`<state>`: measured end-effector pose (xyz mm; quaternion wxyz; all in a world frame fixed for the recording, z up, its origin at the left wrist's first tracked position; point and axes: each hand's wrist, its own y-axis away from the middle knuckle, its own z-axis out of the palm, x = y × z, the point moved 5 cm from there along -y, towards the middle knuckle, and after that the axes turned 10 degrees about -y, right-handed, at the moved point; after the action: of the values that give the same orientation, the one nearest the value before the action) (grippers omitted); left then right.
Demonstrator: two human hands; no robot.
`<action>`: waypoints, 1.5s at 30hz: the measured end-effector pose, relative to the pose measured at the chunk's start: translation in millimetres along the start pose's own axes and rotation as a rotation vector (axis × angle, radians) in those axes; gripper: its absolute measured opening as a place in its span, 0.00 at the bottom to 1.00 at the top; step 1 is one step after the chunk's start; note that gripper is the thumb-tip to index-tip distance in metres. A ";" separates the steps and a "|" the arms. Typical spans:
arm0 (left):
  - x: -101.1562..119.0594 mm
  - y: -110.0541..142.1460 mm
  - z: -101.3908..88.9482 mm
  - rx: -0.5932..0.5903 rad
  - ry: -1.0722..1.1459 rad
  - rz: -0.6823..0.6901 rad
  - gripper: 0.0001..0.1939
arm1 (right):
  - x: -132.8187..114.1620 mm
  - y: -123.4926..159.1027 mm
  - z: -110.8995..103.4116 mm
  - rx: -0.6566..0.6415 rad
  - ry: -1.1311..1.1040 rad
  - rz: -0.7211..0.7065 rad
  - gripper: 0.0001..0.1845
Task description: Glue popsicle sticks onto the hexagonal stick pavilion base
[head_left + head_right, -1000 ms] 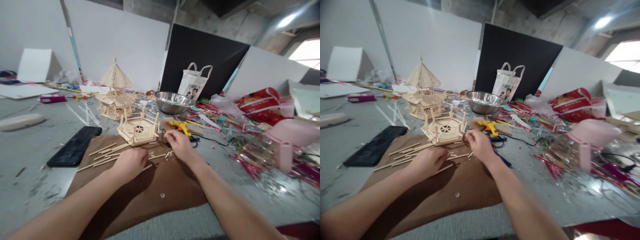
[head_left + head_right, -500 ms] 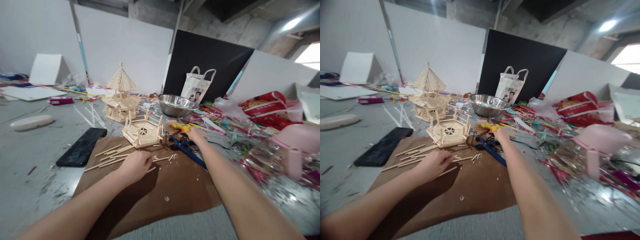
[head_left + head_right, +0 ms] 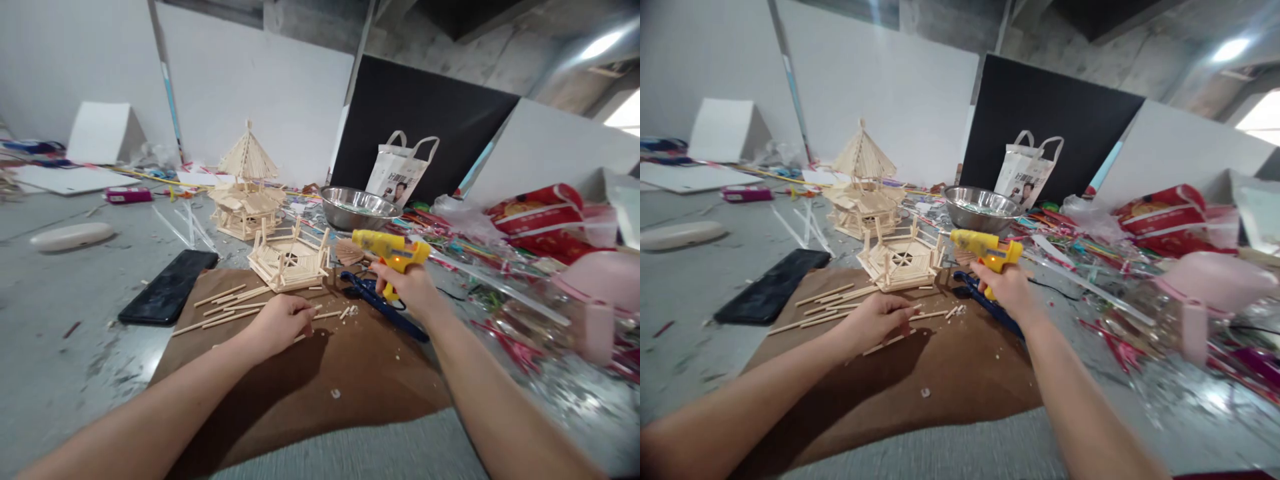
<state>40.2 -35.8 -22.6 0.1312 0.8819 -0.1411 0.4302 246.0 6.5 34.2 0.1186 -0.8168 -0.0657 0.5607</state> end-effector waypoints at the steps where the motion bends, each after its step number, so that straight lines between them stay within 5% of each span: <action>1: -0.7 0.6 1.8 -0.021 0.089 -0.035 0.19 | -1.5 8.4 5.8 -0.018 -0.048 -0.002 0.13; 6: -0.2 2.8 5.0 -0.046 0.406 -0.123 0.16 | 4.4 29.5 27.9 -0.067 -0.313 0.048 0.10; 16: -10.9 -1.1 -0.7 0.056 0.718 -0.202 0.17 | 9.6 34.2 33.6 -0.142 -0.203 0.053 0.07; 21: -11.7 -2.4 -2.4 0.107 0.695 -0.158 0.17 | 10.2 35.3 35.2 -0.069 -0.225 0.032 0.08; 25: -3.9 -0.3 3.0 0.030 0.615 -0.117 0.16 | 9.3 40.6 42.9 -0.007 -0.269 0.035 0.12; 39: 9.1 7.8 23.1 -0.237 0.494 0.038 0.15 | 15.8 56.8 68.8 -0.151 -0.257 -0.055 0.14; 45: 5.6 4.7 23.0 -0.158 0.489 -0.018 0.15 | 11.1 54.8 62.5 -0.087 -0.161 -0.119 0.13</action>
<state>58.4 -49.0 -31.3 0.2336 0.7399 -0.1304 0.6172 190.4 -36.1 -12.0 0.1105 -0.7681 -0.1474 0.6133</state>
